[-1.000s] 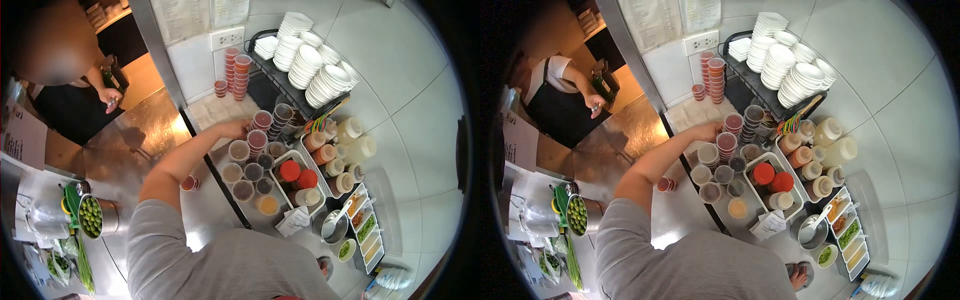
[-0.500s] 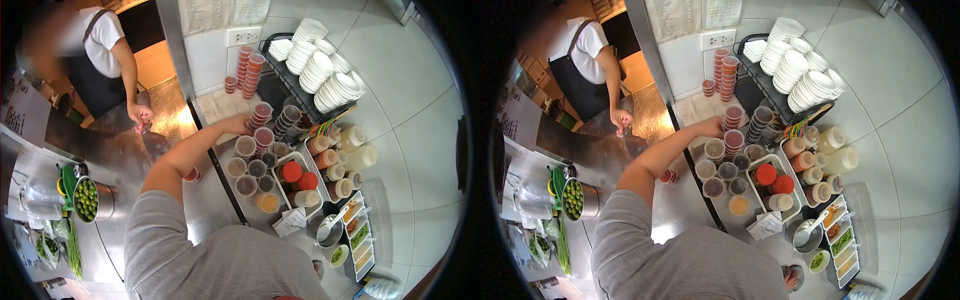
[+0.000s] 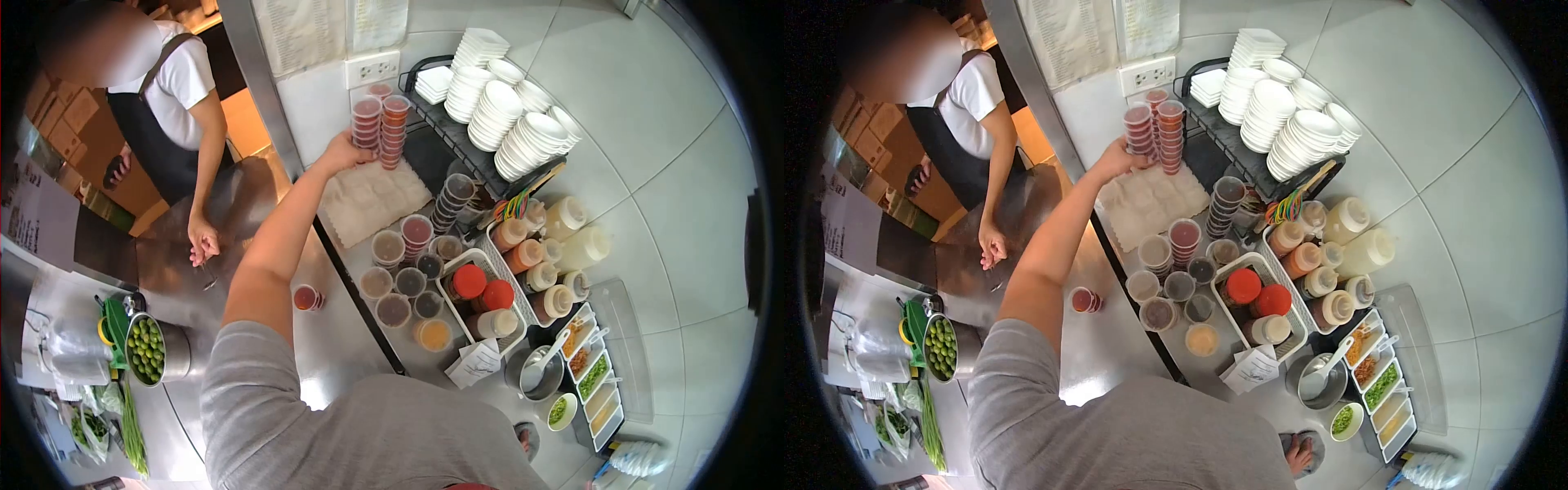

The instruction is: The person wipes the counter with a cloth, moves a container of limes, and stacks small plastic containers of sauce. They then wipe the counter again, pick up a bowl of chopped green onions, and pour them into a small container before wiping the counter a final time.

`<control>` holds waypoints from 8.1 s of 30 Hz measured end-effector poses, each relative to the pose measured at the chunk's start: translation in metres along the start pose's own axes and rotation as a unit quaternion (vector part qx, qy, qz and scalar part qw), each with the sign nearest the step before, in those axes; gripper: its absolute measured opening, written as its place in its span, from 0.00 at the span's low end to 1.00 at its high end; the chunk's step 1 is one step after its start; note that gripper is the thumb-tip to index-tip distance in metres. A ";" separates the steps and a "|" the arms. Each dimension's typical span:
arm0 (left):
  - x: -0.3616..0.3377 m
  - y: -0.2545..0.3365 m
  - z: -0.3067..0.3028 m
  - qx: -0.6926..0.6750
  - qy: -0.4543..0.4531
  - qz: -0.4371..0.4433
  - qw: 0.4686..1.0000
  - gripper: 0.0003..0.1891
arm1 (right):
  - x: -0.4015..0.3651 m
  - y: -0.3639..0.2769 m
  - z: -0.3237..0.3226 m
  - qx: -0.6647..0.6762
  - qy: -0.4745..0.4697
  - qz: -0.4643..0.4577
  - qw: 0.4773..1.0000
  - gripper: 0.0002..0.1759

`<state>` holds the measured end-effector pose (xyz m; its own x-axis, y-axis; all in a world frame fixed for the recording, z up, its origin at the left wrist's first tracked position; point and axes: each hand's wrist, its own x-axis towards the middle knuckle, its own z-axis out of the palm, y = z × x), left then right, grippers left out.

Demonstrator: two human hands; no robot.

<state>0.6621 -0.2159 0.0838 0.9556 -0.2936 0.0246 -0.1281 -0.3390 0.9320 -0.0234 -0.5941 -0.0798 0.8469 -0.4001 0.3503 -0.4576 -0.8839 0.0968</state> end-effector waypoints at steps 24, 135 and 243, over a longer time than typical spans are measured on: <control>-0.045 -0.015 -0.005 0.111 0.261 0.078 0.956 0.40 | 0.012 0.015 0.018 -0.027 0.037 -0.046 0.998 0.16; 0.046 -0.082 0.040 0.105 0.258 -0.070 0.958 0.40 | 0.010 -0.025 -0.046 0.103 0.060 0.233 0.965 0.12; -0.262 -0.017 -0.032 0.327 -0.163 0.030 0.931 0.38 | -0.027 0.020 0.005 0.041 0.011 0.240 0.970 0.19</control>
<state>0.4227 -0.1049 0.0729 0.8239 -0.5491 -0.1400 -0.4148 -0.7527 0.5113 -0.0535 -0.6020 -0.0923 0.5357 -0.7651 0.3574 -0.7730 -0.6146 -0.1571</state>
